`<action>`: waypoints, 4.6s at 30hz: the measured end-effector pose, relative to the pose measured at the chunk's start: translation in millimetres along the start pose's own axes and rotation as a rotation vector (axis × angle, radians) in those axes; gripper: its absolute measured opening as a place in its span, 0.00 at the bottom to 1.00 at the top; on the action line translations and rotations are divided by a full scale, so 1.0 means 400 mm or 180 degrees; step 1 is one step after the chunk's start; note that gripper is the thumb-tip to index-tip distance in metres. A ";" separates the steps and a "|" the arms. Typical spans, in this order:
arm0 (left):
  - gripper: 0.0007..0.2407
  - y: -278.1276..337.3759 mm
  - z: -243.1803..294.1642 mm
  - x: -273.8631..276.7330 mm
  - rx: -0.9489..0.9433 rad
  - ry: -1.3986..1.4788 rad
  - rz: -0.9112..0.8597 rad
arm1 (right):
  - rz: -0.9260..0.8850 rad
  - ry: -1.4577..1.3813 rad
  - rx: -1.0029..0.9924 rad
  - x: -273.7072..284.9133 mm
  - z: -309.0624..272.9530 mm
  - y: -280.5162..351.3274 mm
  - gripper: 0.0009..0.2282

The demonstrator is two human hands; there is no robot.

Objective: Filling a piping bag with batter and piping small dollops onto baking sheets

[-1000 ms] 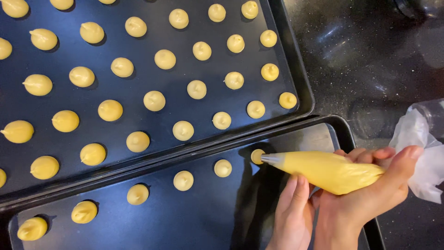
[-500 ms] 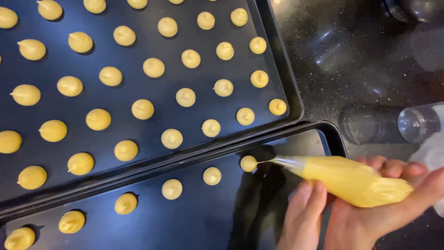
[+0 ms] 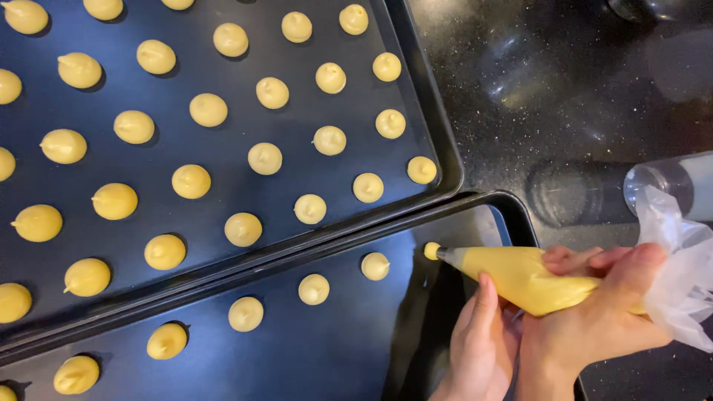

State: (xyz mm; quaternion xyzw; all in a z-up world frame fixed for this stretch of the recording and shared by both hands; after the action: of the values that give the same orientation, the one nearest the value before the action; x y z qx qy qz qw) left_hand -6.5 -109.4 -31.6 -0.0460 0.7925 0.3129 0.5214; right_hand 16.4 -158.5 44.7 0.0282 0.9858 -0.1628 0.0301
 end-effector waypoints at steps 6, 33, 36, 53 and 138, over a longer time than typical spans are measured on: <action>0.26 0.020 0.000 -0.033 0.0077 -0.0196 -0.0045 | 0.0038 -0.0116 0.0011 0.024 0.007 -0.027 0.17; 0.23 0.007 -0.003 -0.113 -0.0466 -0.0665 -0.0703 | 0.0516 -0.0340 -0.1049 -0.012 0.012 -0.074 0.18; 0.25 -0.007 -0.025 -0.096 -0.0519 -0.0854 -0.0616 | 0.0736 -0.0658 -0.1192 0.019 0.015 -0.117 0.18; 0.25 -0.106 -0.124 -0.050 0.0118 -0.0341 0.0089 | 0.0070 0.0057 0.0314 0.047 0.057 -0.176 0.15; 0.30 1.017 0.824 0.162 -0.0979 0.0292 -0.0357 | -0.1140 -0.0188 -0.0093 -0.152 -0.495 1.268 0.21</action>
State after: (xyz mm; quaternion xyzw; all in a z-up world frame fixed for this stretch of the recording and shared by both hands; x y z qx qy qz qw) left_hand 64.8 411.7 9.5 -0.1836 0.7545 0.3985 0.4881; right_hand 100.4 382.0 73.9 -0.1530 0.9760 -0.1519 0.0300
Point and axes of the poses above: each hand's wrist, its own y-axis away from the middle knuckle, its own x-axis out of the back of the hand, z = x × y, the point moved 4 cm from there along -y, towards the middle knuckle, and after that the axes turned 2 degrees about x, right-handed, at the moved point
